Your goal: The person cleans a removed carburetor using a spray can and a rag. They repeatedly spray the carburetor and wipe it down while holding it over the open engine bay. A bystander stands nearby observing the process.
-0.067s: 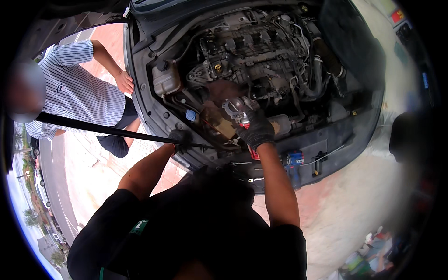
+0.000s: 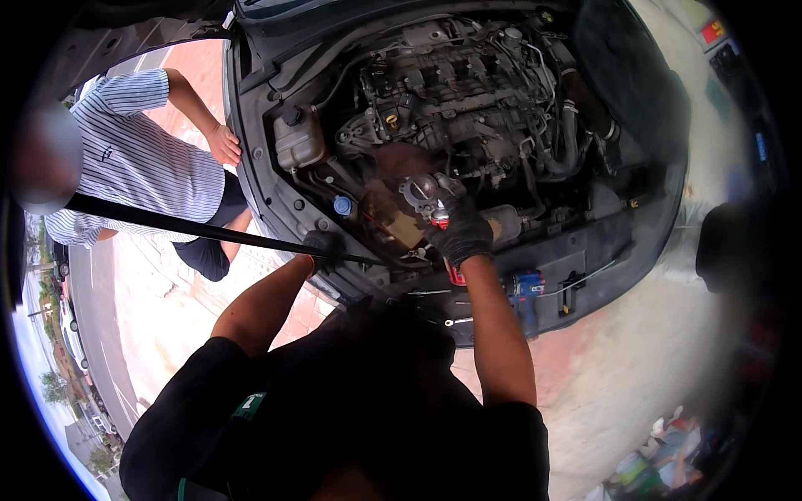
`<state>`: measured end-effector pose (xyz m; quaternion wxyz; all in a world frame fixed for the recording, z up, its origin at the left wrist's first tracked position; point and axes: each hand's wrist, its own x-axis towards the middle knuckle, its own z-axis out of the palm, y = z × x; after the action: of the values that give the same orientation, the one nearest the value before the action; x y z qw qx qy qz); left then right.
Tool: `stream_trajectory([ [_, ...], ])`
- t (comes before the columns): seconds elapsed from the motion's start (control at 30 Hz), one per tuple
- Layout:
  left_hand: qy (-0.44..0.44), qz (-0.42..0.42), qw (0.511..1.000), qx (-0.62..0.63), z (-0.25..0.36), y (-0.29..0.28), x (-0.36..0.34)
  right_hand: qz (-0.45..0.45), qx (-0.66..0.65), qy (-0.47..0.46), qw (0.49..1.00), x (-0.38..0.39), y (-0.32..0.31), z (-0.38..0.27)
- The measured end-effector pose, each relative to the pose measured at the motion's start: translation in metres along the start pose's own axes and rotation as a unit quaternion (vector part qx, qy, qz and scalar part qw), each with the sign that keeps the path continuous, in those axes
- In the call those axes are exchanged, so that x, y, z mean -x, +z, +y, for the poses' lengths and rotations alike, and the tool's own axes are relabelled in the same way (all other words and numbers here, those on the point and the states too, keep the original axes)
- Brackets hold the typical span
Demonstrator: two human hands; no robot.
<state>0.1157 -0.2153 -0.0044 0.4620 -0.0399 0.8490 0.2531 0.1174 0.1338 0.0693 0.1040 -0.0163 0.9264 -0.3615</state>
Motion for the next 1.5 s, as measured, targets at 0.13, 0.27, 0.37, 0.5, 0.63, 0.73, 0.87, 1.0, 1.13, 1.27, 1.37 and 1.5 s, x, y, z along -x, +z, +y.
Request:
stream_trajectory([
  [0.13, 0.023, 0.015, 0.998, 0.06, -0.011, 0.005, -0.01, 0.018, 0.005, -0.017, 1.0, -0.001, 0.002, -0.004],
  [0.27, 0.032, 0.003, 0.997, 0.063, -0.023, 0.01, -0.023, 0.027, 0.004, 0.011, 1.0, 0.001, 0.005, -0.001],
  [0.37, 0.06, 0.018, 0.997, 0.049, -0.024, 0.009, -0.025, 0.034, 0.002, 0.011, 0.999, 0.002, 0.007, 0.001],
  [0.5, -0.063, -0.009, 0.982, 0.179, -0.016, 0.006, -0.016, 0.027, 0.01, 0.044, 0.999, -0.006, 0.012, 0.002],
  [0.63, 0.129, 0.136, 0.917, -0.353, -0.011, 0.005, -0.011, 0.079, -0.011, -0.061, 0.995, -0.014, 0.02, 0.004],
  [0.73, 0.098, 0.052, 0.974, -0.198, -0.015, 0.006, -0.017, 0.071, -0.047, -0.025, 0.996, -0.014, 0.02, 0.01],
  [0.87, 0.014, 0.001, 0.997, 0.082, -0.025, 0.012, -0.026, 0.039, -0.033, 0.012, 0.999, -0.009, 0.004, 0.012],
  [1.0, 0.083, 0.034, 0.996, -0.019, -0.037, 0.014, -0.037, -0.016, -0.051, 0.011, 0.999, -0.005, -0.016, 0.005],
  [1.13, 0.127, 0.012, 0.987, -0.099, -0.047, 0.011, -0.046, -0.031, -0.032, 0.024, 0.999, 0.0, -0.021, -0.001],
  [1.27, 0.087, -0.005, 0.995, -0.055, -0.042, 0.007, -0.045, -0.007, 0.002, 0.009, 1.0, 0.007, -0.015, 0.0],
  [1.37, 0.136, 0.017, 0.989, -0.051, -0.03, 0.004, -0.036, -0.016, -0.037, 0.032, 0.999, 0.009, -0.011, 0.003],
  [1.5, 0.032, 0.02, 0.978, 0.206, -0.016, 0.004, -0.017, -0.007, -0.09, 0.024, 0.996, 0.01, -0.009, 0.004],
])
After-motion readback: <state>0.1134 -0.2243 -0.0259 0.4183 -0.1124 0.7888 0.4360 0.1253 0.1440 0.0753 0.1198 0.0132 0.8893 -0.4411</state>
